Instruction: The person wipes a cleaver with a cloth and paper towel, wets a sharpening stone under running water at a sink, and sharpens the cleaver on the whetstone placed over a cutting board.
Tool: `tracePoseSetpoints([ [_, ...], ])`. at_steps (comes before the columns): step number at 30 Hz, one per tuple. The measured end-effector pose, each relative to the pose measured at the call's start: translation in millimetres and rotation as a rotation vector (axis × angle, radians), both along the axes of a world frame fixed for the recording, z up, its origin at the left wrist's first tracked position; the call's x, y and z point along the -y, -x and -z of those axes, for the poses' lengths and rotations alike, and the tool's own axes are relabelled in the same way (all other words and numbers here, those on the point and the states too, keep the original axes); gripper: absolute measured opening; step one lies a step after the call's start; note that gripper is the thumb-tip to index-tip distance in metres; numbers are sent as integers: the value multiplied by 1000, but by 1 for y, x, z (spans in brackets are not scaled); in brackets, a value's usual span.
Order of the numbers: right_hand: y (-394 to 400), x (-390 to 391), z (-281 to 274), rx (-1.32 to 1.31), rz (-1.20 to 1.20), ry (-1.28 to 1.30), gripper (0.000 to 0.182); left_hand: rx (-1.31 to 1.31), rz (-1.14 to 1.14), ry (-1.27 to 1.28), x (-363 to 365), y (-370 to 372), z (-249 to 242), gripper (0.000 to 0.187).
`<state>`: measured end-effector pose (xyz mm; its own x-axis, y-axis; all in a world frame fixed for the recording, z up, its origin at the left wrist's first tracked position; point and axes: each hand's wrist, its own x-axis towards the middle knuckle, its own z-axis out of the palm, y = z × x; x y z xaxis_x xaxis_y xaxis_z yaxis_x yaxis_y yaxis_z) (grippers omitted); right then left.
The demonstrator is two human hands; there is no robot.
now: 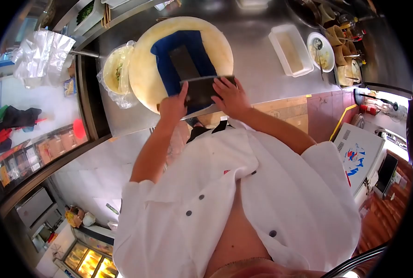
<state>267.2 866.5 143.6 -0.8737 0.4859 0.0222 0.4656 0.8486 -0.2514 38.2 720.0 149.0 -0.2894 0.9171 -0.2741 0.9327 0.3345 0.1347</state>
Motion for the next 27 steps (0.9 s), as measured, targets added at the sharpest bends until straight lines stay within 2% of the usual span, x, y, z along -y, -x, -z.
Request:
tracePoseSetpoints([
  [6,59,-55,12,-42,22,-89,52,-27,0,-20,-59,50,-11,94],
  [8,52,-57,6,8,-8,-68,52,-23,-29,-38,-52,40,-6,96],
  [11,8,-16,1,86,-53,-6,52,9,-71,119,-14,-2,-13,97],
  [14,-23,15,-5,-33,-44,15,51,75,32,5,17,-10,0,96],
  [17,10,-10,-5,44,-48,18,52,-12,31,145,-19,19,-11,98],
  [19,33,-35,6,-54,-36,-16,53,-23,55,33,-45,50,0,97],
  [21,47,-54,10,-82,-38,-101,52,-29,50,30,-60,57,-9,95],
  [23,36,-47,5,-20,-43,-71,55,-16,23,51,-56,47,-11,95],
  [27,-16,-4,-8,88,-87,32,62,16,-17,97,-2,-13,-9,102],
])
